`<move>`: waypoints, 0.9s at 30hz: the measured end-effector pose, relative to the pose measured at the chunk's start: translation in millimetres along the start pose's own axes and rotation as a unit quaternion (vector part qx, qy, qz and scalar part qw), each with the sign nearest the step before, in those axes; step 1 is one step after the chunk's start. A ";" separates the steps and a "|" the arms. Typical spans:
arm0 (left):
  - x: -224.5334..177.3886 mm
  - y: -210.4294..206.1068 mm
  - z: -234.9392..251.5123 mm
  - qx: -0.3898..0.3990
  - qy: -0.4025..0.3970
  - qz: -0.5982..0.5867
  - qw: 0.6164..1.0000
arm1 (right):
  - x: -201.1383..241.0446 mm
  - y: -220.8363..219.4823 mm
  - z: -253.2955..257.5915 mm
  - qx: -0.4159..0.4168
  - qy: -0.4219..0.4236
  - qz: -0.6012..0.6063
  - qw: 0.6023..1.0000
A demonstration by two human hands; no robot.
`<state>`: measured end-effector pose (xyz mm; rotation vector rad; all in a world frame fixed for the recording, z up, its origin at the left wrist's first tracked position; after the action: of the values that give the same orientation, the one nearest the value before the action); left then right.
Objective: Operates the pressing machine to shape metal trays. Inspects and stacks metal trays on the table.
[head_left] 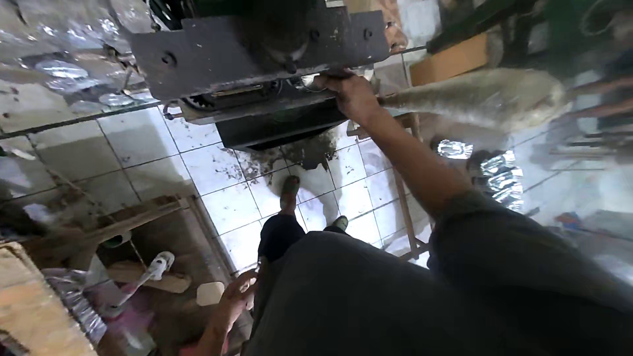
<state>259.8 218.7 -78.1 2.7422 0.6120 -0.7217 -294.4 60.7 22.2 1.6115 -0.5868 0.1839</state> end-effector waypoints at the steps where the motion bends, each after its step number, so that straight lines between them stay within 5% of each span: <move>1: -2.6 0.0 0.8 -0.026 0.008 0.001 1.000 | -4.4 -3.6 -6.2 0.002 0.014 0.012 1.000; 5: -10.1 -12.9 3.6 -0.146 0.020 -0.029 0.989 | 55.3 -68.7 4.5 -0.110 0.016 -0.034 0.993; 8: -26.2 -18.6 0.7 -0.085 0.036 0.021 0.995 | 169.1 -120.3 42.8 -0.074 0.006 -0.011 0.997; 10: -37.8 -13.9 -2.5 -0.032 0.055 0.056 0.996 | 202.7 -112.7 57.1 0.008 -0.023 0.037 0.999; 12: -69.3 -8.3 -18.4 0.036 0.129 0.070 0.989 | 189.3 -97.6 45.2 0.051 -0.007 0.072 0.996; 14: -90.4 -4.6 -30.7 0.089 0.183 0.044 0.978 | 152.8 -81.9 11.0 0.005 0.036 0.068 0.997; 17: -27.7 -17.6 -26.0 -0.010 0.075 -0.016 0.997 | 82.4 -40.9 -63.7 -0.032 0.024 0.082 0.996; 21: -31.9 -46.9 -42.4 -0.085 0.060 0.004 0.995 | 30.5 131.2 -131.1 -0.039 -0.074 0.089 0.993; 23: -94.1 -54.5 -56.6 0.062 0.206 0.097 0.972 | 12.5 215.9 -140.1 -0.102 -0.167 0.034 0.980; 25: -69.5 -94.3 -44.1 -0.114 -0.050 0.152 0.980 | -26.5 256.1 -157.3 -0.129 -0.290 0.015 0.948; 26: -71.7 -106.5 -41.4 -0.103 -0.067 0.202 0.972 | -37.7 259.8 -170.5 -0.104 -0.336 0.021 0.936; 27: -92.8 -110.4 -49.4 0.011 0.042 0.271 0.961 | -42.7 254.2 -183.4 -0.080 -0.346 0.026 0.934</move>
<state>157.0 301.5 -2.0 2.7691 -0.1458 -0.4790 -410.2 243.8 252.7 1.4813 -1.1527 -0.4066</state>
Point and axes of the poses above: each hand's wrist, its own z-axis towards the middle knuckle, its own y-axis out of the back of the hand, x = y × z, the point moved 4 cm from there along z, towards the middle knuckle, and after that the axes turned 12 degrees about z, right-handed, at the moved point
